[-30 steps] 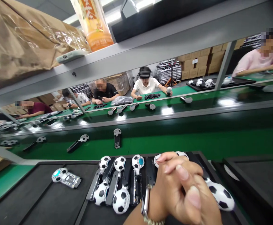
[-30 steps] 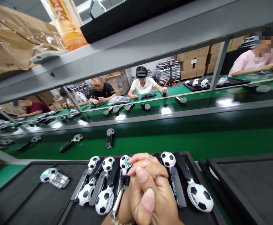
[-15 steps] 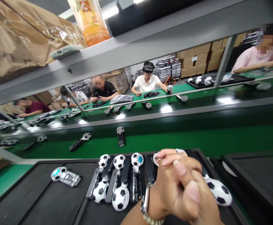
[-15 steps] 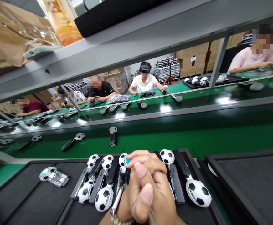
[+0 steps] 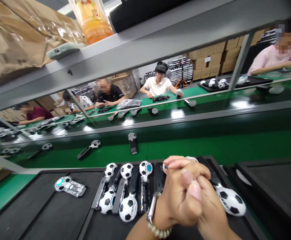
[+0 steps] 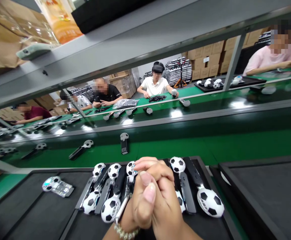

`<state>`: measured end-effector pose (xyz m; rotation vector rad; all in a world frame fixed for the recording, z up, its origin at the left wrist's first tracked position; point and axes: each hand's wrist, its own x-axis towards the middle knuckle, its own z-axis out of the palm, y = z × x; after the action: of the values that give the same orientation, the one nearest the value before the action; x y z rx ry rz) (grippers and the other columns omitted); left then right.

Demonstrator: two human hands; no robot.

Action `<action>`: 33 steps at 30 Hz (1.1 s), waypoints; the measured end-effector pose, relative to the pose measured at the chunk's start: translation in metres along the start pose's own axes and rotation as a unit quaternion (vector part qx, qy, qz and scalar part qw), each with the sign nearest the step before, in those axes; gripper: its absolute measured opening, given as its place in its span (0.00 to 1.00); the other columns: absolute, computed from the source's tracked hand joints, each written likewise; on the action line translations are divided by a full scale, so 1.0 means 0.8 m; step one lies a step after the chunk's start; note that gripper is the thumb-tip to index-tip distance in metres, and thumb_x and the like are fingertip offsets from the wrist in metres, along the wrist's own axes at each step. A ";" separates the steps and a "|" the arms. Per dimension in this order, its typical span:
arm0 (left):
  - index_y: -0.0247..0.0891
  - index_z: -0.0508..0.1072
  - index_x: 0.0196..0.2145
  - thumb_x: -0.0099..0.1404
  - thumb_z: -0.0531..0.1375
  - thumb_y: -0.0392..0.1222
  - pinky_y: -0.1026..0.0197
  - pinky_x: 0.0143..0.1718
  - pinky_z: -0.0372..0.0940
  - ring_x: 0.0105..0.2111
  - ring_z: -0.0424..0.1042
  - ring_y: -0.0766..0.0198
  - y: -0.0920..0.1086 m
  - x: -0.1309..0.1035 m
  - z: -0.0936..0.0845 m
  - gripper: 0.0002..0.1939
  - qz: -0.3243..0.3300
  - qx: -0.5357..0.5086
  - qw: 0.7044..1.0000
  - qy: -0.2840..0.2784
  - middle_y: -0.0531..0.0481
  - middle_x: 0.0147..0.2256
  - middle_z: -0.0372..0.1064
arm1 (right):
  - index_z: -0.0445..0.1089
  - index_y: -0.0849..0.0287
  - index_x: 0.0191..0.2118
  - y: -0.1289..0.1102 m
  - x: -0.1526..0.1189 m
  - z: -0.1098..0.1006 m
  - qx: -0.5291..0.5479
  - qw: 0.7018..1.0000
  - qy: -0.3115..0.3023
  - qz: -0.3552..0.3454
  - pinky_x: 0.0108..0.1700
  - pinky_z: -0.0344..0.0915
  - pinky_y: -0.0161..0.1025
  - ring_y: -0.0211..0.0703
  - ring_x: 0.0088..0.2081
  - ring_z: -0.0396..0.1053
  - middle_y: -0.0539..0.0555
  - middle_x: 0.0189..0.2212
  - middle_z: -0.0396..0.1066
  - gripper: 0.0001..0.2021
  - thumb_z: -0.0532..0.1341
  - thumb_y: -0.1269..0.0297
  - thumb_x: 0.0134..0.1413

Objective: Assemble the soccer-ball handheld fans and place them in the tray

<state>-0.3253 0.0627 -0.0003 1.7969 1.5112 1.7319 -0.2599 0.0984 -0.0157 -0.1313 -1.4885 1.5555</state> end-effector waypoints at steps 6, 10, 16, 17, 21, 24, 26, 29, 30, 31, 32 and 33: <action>0.38 0.66 0.29 0.55 0.48 0.40 0.56 0.37 0.60 0.26 0.61 0.65 0.001 0.002 0.002 0.08 0.001 -0.003 1.000 0.008 0.53 0.24 0.58 | 0.65 0.55 0.39 0.002 -0.001 0.001 0.007 1.000 -0.011 0.009 0.48 0.70 0.39 0.42 0.47 0.68 0.53 0.41 0.69 0.10 0.51 0.57 0.65; 0.38 0.66 0.28 0.56 0.48 0.40 0.56 0.35 0.60 0.26 0.61 0.64 0.000 0.002 0.002 0.08 0.006 -0.015 1.000 0.018 0.53 0.24 0.56 | 0.65 0.54 0.38 0.001 0.000 -0.001 -0.002 1.000 -0.015 0.005 0.49 0.69 0.37 0.39 0.47 0.68 0.51 0.40 0.69 0.10 0.50 0.57 0.66; 0.38 0.65 0.26 0.54 0.48 0.41 0.55 0.36 0.60 0.25 0.61 0.63 0.004 0.002 0.001 0.08 -0.016 -0.023 0.999 0.016 0.52 0.23 0.58 | 0.64 0.53 0.34 -0.001 0.000 0.000 -0.001 1.000 -0.016 -0.006 0.51 0.67 0.36 0.37 0.47 0.67 0.48 0.38 0.70 0.09 0.51 0.60 0.65; 0.38 0.65 0.25 0.54 0.48 0.42 0.54 0.36 0.60 0.25 0.61 0.63 0.005 0.001 0.001 0.08 -0.019 -0.025 0.999 0.015 0.52 0.23 0.59 | 0.64 0.53 0.33 -0.002 0.000 0.001 -0.001 1.000 -0.014 -0.011 0.51 0.67 0.36 0.37 0.47 0.67 0.48 0.38 0.70 0.09 0.52 0.60 0.65; 0.39 0.66 0.26 0.55 0.49 0.43 0.52 0.40 0.62 0.26 0.64 0.60 0.004 -0.001 0.000 0.09 -0.031 -0.030 0.999 0.008 0.51 0.23 0.62 | 0.68 0.52 0.36 -0.002 0.002 0.003 -0.026 0.999 -0.004 -0.028 0.47 0.69 0.33 0.36 0.44 0.69 0.48 0.38 0.71 0.10 0.52 0.58 0.65; 0.38 0.69 0.26 0.56 0.50 0.44 0.51 0.42 0.63 0.28 0.67 0.58 0.003 -0.005 0.000 0.11 -0.038 -0.062 0.997 0.020 0.49 0.24 0.66 | 0.69 0.51 0.39 -0.001 0.000 0.003 -0.047 0.999 0.000 -0.027 0.47 0.69 0.31 0.35 0.44 0.70 0.48 0.39 0.71 0.10 0.51 0.60 0.65; 0.37 0.71 0.26 0.57 0.50 0.45 0.50 0.41 0.63 0.28 0.68 0.57 0.003 -0.005 0.000 0.13 -0.030 -0.091 0.995 0.029 0.48 0.25 0.68 | 0.69 0.51 0.40 -0.001 -0.001 0.003 -0.059 0.998 -0.001 -0.027 0.47 0.69 0.30 0.35 0.45 0.70 0.49 0.40 0.71 0.10 0.51 0.61 0.65; 0.38 0.74 0.28 0.60 0.50 0.47 0.51 0.37 0.63 0.26 0.67 0.58 0.004 -0.003 -0.002 0.16 -0.012 -0.113 0.993 0.013 0.48 0.24 0.67 | 0.70 0.51 0.41 -0.002 -0.002 0.003 -0.081 0.996 -0.001 -0.038 0.46 0.70 0.30 0.37 0.46 0.70 0.50 0.41 0.71 0.10 0.51 0.64 0.64; 0.39 0.75 0.28 0.60 0.50 0.48 0.51 0.36 0.63 0.25 0.66 0.58 0.004 -0.001 -0.003 0.17 -0.008 -0.115 0.993 0.007 0.49 0.23 0.65 | 0.70 0.51 0.41 -0.002 -0.002 0.002 -0.086 0.995 0.000 -0.041 0.46 0.70 0.30 0.37 0.47 0.70 0.50 0.42 0.71 0.10 0.51 0.64 0.64; 0.40 0.75 0.27 0.61 0.50 0.48 0.51 0.35 0.63 0.25 0.66 0.59 0.004 0.000 -0.003 0.17 -0.006 -0.117 0.993 0.003 0.49 0.22 0.64 | 0.70 0.51 0.41 -0.003 -0.001 0.002 -0.089 0.995 0.001 -0.042 0.46 0.70 0.31 0.37 0.47 0.70 0.51 0.42 0.71 0.10 0.51 0.65 0.64; 0.41 0.76 0.27 0.62 0.50 0.49 0.51 0.34 0.63 0.24 0.65 0.59 0.005 0.001 -0.003 0.17 -0.005 -0.118 0.993 0.003 0.49 0.22 0.64 | 0.70 0.51 0.41 -0.004 -0.001 0.001 -0.091 0.995 -0.002 -0.041 0.46 0.71 0.31 0.38 0.47 0.70 0.51 0.43 0.71 0.10 0.51 0.65 0.63; 0.42 0.76 0.27 0.62 0.50 0.49 0.51 0.34 0.63 0.24 0.65 0.58 0.005 0.002 -0.003 0.17 -0.002 -0.121 0.993 0.006 0.49 0.21 0.64 | 0.70 0.51 0.41 -0.004 0.000 0.000 -0.092 0.995 -0.006 -0.040 0.46 0.71 0.31 0.38 0.48 0.70 0.51 0.43 0.71 0.10 0.52 0.65 0.63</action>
<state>-0.3260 0.0608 0.0039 1.6614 1.2450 1.8374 -0.2582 0.0976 -0.0126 -0.1682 -1.6254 1.3560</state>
